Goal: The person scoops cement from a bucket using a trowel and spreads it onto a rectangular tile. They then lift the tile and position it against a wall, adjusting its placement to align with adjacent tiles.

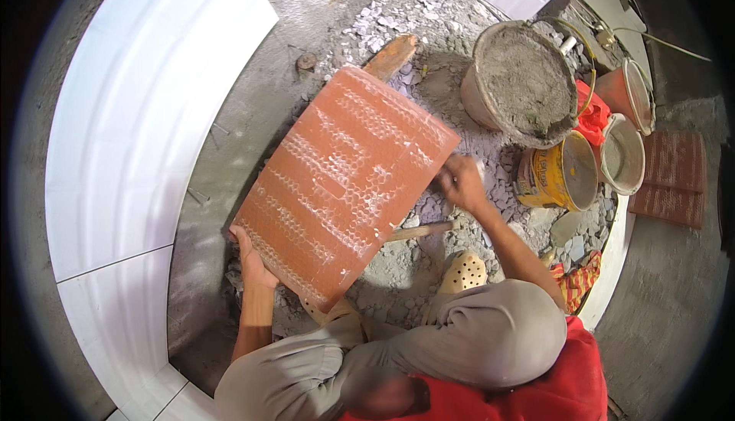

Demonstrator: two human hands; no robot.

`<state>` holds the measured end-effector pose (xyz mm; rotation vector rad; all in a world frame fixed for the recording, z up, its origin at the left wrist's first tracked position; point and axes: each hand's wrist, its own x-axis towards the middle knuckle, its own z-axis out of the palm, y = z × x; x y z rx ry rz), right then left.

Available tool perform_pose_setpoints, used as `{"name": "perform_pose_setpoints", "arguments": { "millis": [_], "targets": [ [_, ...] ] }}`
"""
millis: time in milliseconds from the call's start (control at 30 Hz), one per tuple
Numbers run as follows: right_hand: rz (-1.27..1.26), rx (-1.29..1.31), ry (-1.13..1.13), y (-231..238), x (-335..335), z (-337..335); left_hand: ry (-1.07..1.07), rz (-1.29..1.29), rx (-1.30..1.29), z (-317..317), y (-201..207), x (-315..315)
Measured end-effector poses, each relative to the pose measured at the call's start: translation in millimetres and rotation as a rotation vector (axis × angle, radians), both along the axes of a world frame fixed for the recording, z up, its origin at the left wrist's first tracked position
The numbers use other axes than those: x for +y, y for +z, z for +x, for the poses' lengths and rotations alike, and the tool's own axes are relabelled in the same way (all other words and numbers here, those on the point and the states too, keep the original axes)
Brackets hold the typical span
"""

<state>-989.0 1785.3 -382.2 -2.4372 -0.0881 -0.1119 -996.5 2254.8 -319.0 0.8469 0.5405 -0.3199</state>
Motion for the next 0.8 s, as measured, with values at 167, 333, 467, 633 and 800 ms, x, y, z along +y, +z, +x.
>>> {"name": "perform_pose_setpoints", "arguments": {
  "millis": [167,333,467,633,800],
  "targets": [
    [-0.263,-0.175,0.04,-20.6,32.3,-39.0,0.073,0.066,0.081,-4.1,8.3,-13.8],
    [-0.191,-0.149,-0.061,-21.6,-3.9,-82.7,0.106,0.125,0.05,1.9,4.8,-19.2],
    [-0.302,-0.036,-0.422,-36.5,-39.0,-164.5,0.098,0.137,0.036,-0.6,-7.4,-16.1],
    [-0.474,-0.027,-0.739,-38.6,-32.8,-225.9,0.101,0.111,0.074,3.2,-18.3,0.6],
    [-0.437,0.148,-0.297,-30.6,38.1,-190.1,0.045,0.049,0.003,4.4,-25.9,12.5]
  ]
}}
